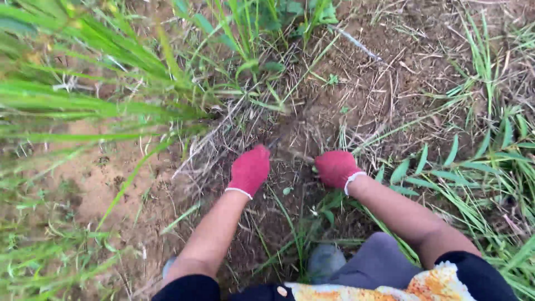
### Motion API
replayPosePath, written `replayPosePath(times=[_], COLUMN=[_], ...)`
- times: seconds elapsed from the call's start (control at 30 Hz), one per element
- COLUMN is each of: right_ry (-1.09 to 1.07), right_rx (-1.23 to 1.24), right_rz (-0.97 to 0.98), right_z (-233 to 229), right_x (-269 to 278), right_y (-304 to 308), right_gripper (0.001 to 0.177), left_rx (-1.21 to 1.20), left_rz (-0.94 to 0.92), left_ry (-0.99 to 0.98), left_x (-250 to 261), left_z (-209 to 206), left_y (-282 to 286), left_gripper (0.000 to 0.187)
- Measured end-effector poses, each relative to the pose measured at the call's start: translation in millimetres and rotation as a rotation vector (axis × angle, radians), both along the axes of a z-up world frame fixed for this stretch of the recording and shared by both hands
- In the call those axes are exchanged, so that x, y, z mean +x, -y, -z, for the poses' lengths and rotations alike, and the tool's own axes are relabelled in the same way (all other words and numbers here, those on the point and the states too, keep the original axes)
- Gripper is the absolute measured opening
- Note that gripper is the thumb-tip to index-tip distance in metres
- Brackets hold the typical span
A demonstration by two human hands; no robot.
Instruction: Cutting tall grass and weeds in a field using a sickle
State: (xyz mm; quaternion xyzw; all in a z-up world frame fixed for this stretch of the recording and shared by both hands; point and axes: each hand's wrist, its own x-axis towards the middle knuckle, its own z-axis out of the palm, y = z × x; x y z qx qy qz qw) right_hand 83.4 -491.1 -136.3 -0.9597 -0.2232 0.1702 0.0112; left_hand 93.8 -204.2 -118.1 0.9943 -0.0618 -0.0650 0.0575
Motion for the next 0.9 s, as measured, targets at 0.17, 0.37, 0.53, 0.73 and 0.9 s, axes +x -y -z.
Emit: replayPosePath(times=[0.17,0.37,0.53,0.73,0.9], right_ry=[-0.116,-0.224,-0.11,0.118,0.327], right_rx=[-0.078,-0.228,-0.407,-0.276,0.027], right_rz=[-0.065,0.091,-0.134,-0.718,-0.941], right_z=[19,-25,-158,-140,-97], right_x=[-42,-47,-21,0,36], right_y=[25,44,-20,-171,-384], right_gripper=[0.012,0.043,0.044,0.016,0.012], left_rx=[-0.152,-0.226,0.203,0.052,0.143], left_rz=[-0.167,-0.312,0.061,-0.302,0.256], left_ry=[-0.468,-0.473,-0.618,-0.504,0.045], left_x=[-39,-70,-86,-118,-141], left_z=[-10,-152,-253,-199,46], left_y=[-31,-90,-220,-361,-422], left_gripper=[0.034,0.054,0.025,0.029,0.018])
